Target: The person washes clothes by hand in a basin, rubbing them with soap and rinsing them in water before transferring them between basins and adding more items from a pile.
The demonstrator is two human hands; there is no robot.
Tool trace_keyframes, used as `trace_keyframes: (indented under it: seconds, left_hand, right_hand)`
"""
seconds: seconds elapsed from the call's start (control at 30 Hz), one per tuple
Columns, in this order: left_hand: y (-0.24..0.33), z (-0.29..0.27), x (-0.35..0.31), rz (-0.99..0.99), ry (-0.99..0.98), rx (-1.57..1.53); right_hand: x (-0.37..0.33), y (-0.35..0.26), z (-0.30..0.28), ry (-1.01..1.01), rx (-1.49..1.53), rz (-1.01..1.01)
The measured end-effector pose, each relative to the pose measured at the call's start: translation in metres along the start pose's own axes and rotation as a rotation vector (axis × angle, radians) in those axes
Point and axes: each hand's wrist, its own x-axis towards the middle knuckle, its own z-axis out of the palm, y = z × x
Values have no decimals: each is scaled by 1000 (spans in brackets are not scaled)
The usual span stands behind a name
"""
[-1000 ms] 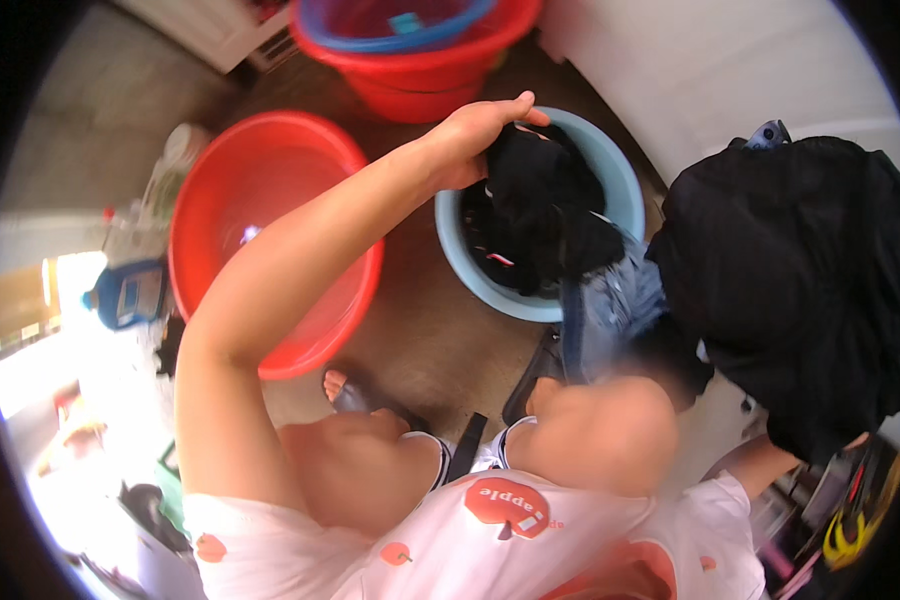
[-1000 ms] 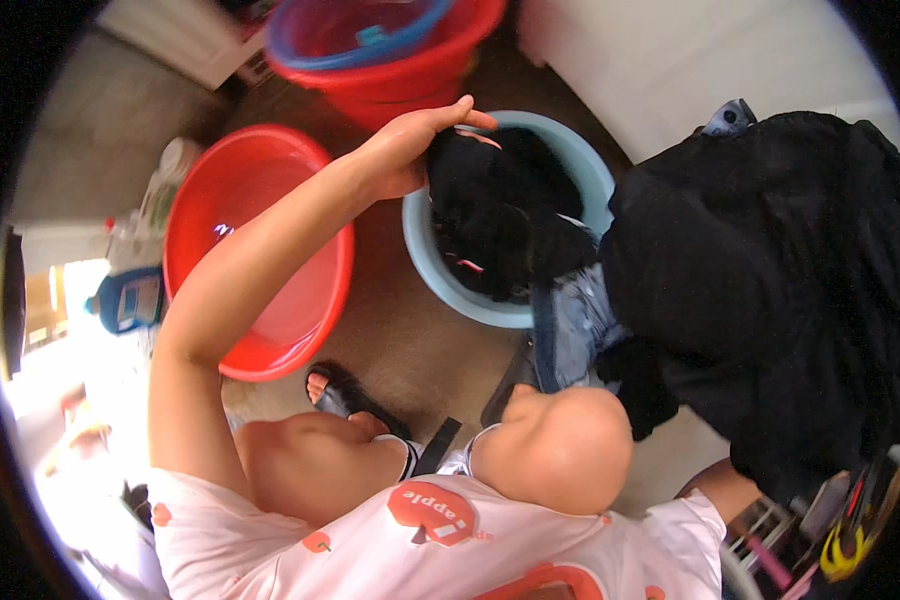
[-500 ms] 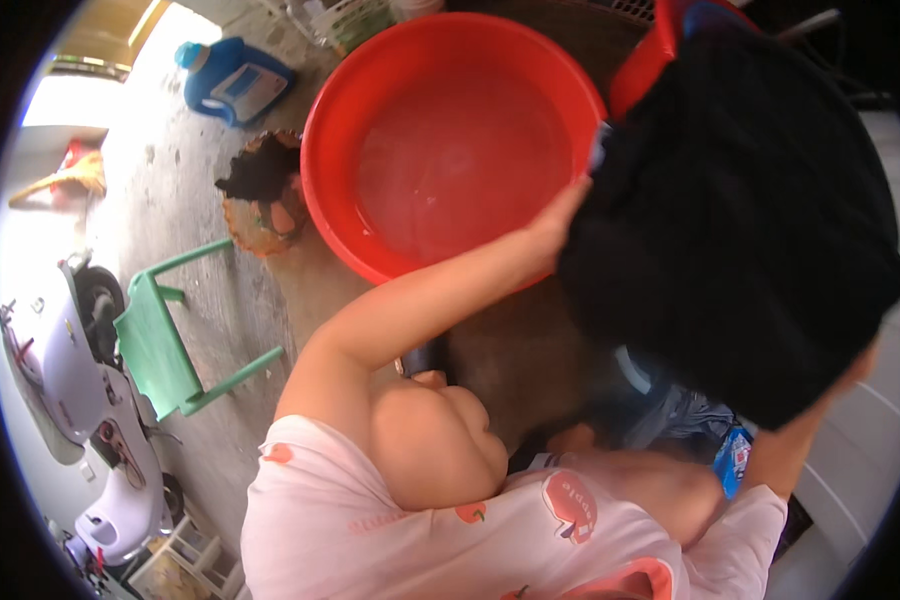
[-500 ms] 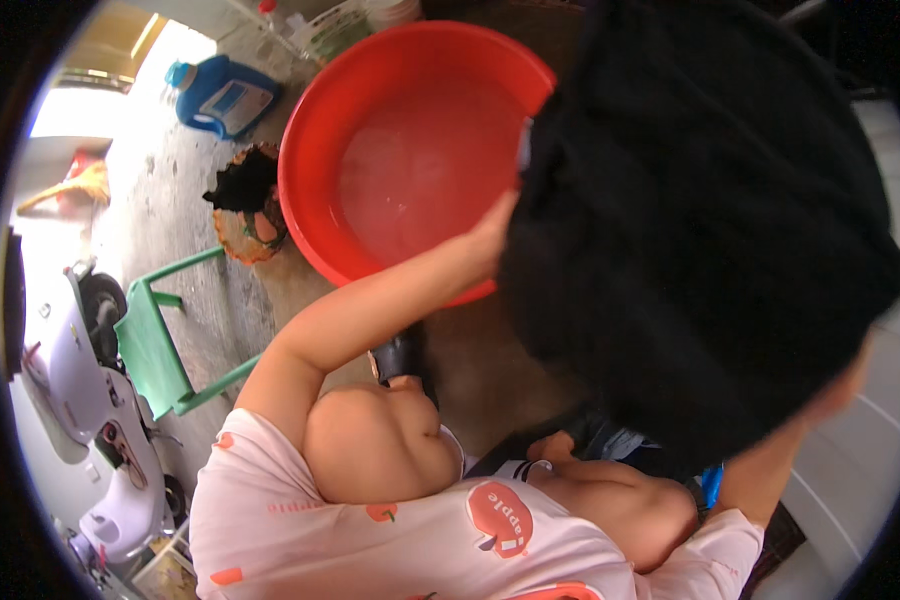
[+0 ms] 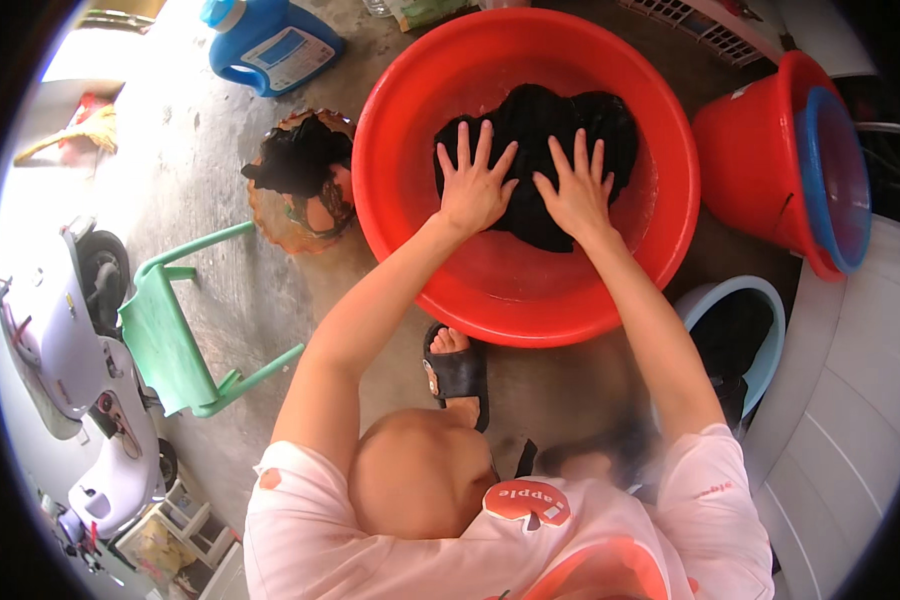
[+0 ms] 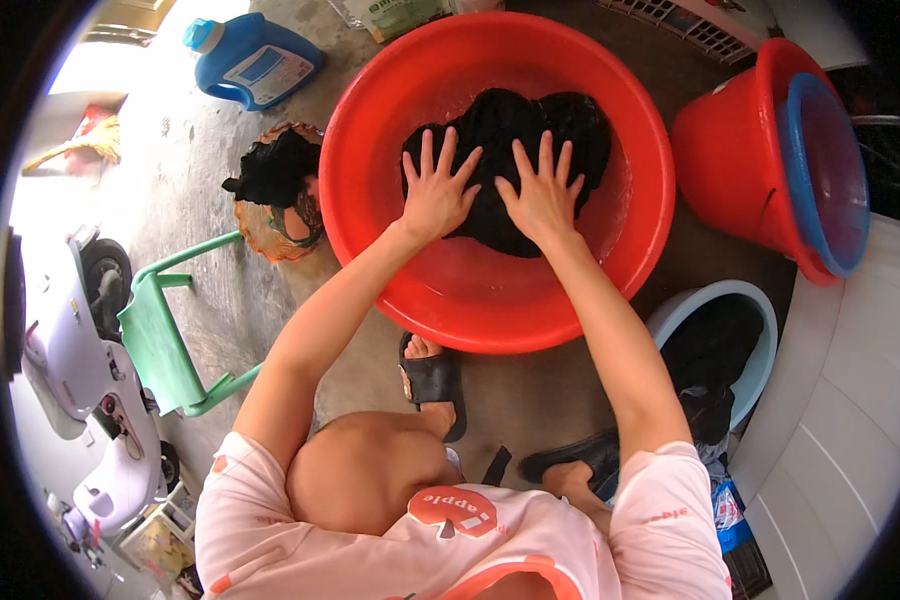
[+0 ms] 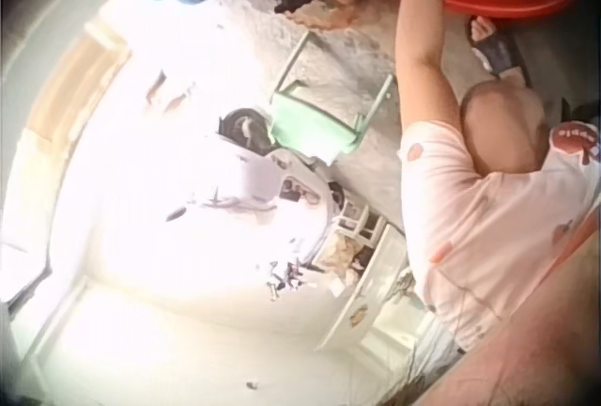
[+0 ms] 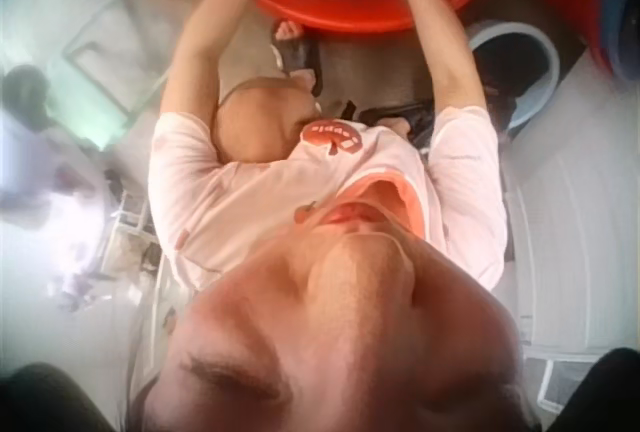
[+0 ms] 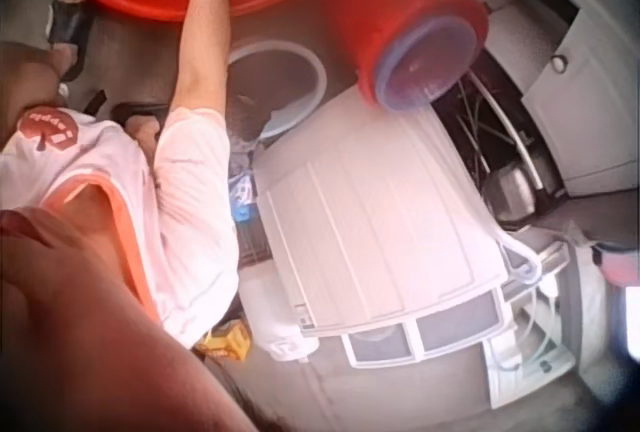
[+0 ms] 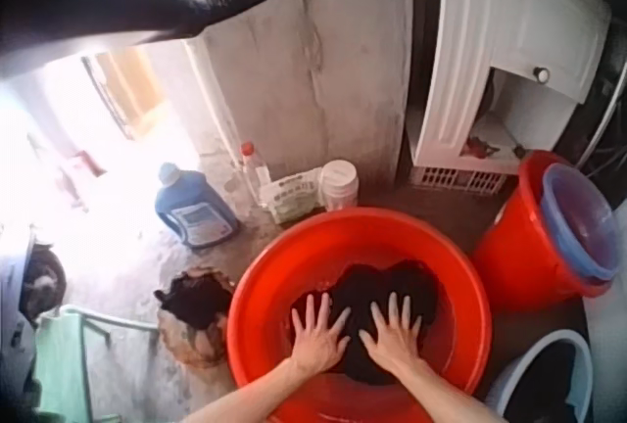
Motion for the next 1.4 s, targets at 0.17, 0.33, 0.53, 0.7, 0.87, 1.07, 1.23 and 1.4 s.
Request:
trace_keyframes:
  seconds: [0.17,0.33,0.53,0.7,0.87,1.07,1.23,1.4]
  left_hand:
    - [-17,25,25,-14,-104,43]
    - [-12,40,34,-6,-232,91]
    - [-18,40,63,-5,-245,82]
    - [-28,14,79,-113,-105,-521]
    - [-24,-79,65,-235,-112,-1132]
    - [9,-188,52,-136,74,-1691]
    - [12,-226,58,181,236,-1607]
    - [13,-154,55,-121,-127,-1454]
  right_hand:
    - [23,16,44,1,-15,54]
    - [33,24,46,-112,-76,149]
    - [49,42,39,-75,-46,121]
    - [45,54,7,35,439,191]
    - [-3,47,-86,187,841,148]
    - [-32,-2,-235,589,782,-123]
    - [-32,10,-260,707,926,-198]
    - [-14,34,-187,393,857,118]
